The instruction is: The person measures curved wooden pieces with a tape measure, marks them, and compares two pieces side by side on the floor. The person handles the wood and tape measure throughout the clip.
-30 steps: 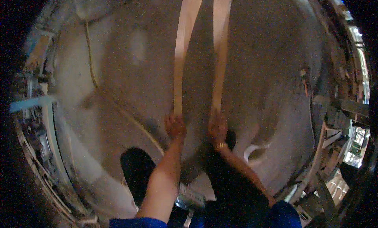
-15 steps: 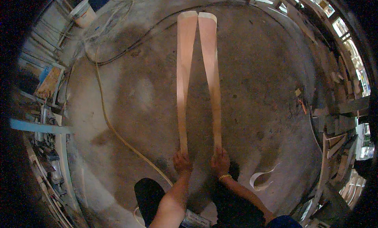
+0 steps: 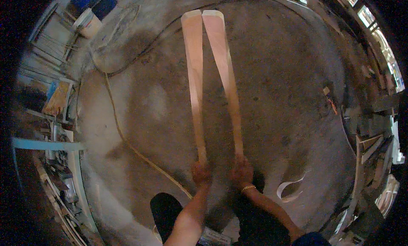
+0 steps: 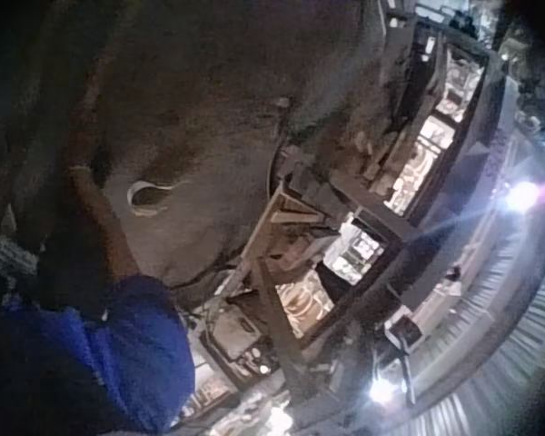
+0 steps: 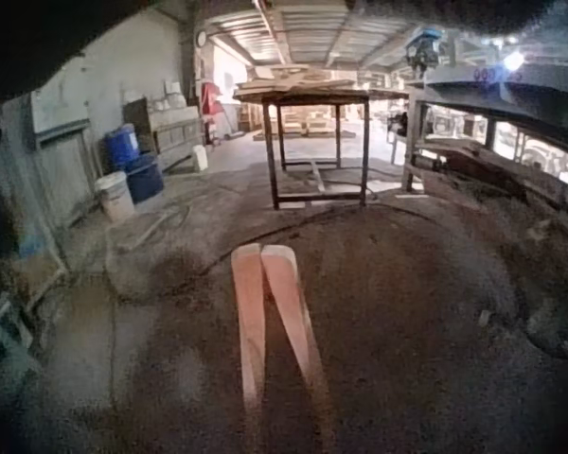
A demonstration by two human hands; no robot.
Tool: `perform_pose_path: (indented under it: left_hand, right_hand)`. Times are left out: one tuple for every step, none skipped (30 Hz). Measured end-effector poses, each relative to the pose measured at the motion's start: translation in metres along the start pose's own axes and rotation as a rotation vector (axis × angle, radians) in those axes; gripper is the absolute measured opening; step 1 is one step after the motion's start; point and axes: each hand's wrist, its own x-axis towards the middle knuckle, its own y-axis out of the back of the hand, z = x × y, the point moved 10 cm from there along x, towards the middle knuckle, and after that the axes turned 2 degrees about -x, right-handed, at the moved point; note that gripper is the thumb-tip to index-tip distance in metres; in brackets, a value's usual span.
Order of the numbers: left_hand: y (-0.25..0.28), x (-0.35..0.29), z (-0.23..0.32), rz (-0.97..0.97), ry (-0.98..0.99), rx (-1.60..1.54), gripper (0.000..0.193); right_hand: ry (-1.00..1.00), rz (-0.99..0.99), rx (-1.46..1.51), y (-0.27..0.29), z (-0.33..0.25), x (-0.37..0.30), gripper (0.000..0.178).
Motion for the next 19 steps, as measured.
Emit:
perform_pose_path:
  left_hand:
    - [-0.001,0.000,0.001,0.029,0.004,-0.017,0.044]
    - [0.000,0.000,-0.001,0.061,0.008,-0.030,0.046]
    - [0.000,0.001,0.006,0.094,-0.072,-0.018,0.049]
    - [0.001,0.003,0.012,0.125,-0.158,0.004,0.051]
    - [0.005,0.003,0.016,0.152,-0.246,0.031,0.053]
    - [0.003,0.005,0.007,0.110,-0.176,0.087,0.055]
    - [-0.001,0.005,0.001,0.071,-0.105,0.145,0.057]
    - [-0.005,0.004,-0.003,0.039,-0.028,0.198,0.060]
    - [-0.007,0.003,-0.006,0.012,0.052,0.243,0.062]
    - [-0.008,0.000,-0.009,-0.011,0.132,0.284,0.064]
    - [-0.001,0.001,-0.004,-0.006,0.093,0.248,0.065]
    - [0.002,0.000,-0.001,-0.006,0.056,0.206,0.065]
    - [0.003,-0.002,0.001,-0.007,0.024,0.159,0.066]
    - [0.008,-0.002,0.006,0.077,-0.013,0.243,0.066]
    - [0.010,-0.001,0.012,0.159,-0.048,0.319,0.065]
    - [0.009,0.002,0.017,0.240,-0.081,0.391,0.064]
    - [-0.021,0.014,0.008,-0.019,-0.051,0.494,0.064]
    - [-0.044,0.020,-0.010,-0.295,-0.024,0.591,0.065]
    - [-0.062,0.004,-0.008,-0.326,-0.031,0.575,0.065]
  right_hand:
    - [-0.020,-0.089,-0.011,-0.005,0.002,-0.001,0.066]
    - [-0.040,-0.178,-0.016,-0.012,0.004,-0.002,0.063]
    - [-0.055,-0.269,0.001,-0.022,0.002,-0.001,0.061]
    - [-0.049,-0.187,0.007,-0.017,-0.001,0.003,0.058]
    - [-0.044,-0.104,0.026,-0.009,0.003,0.005,0.056]
    - [-0.045,-0.021,0.045,-0.003,0.005,0.006,0.054]
    - [-0.043,-0.035,0.006,-0.008,0.004,0.002,0.052]
    - [-0.036,-0.050,-0.034,-0.011,0.002,-0.003,0.050]
    - [0.008,-0.001,-0.062,-0.009,-0.001,-0.003,0.051]
    - [0.051,0.050,-0.092,-0.004,0.001,-0.003,0.052]
    - [0.094,0.101,-0.135,0.001,-0.005,-0.003,0.053]
    - [0.058,0.120,-0.110,0.001,-0.006,-0.005,0.054]
    - [0.029,0.136,-0.089,0.005,-0.004,-0.007,0.054]
    - [0.006,0.156,-0.076,0.008,-0.001,-0.007,0.055]
    - [-0.048,0.053,0.032,-0.001,0.008,-0.002,0.056]
    - [-0.100,-0.051,0.136,-0.014,0.014,0.003,0.057]
    - [-0.155,-0.154,0.233,-0.026,0.025,0.006,0.058]
    - [-0.090,-0.064,0.155,-0.019,0.021,0.009,0.058]
    - [-0.031,0.017,0.068,-0.015,0.012,0.006,0.058]
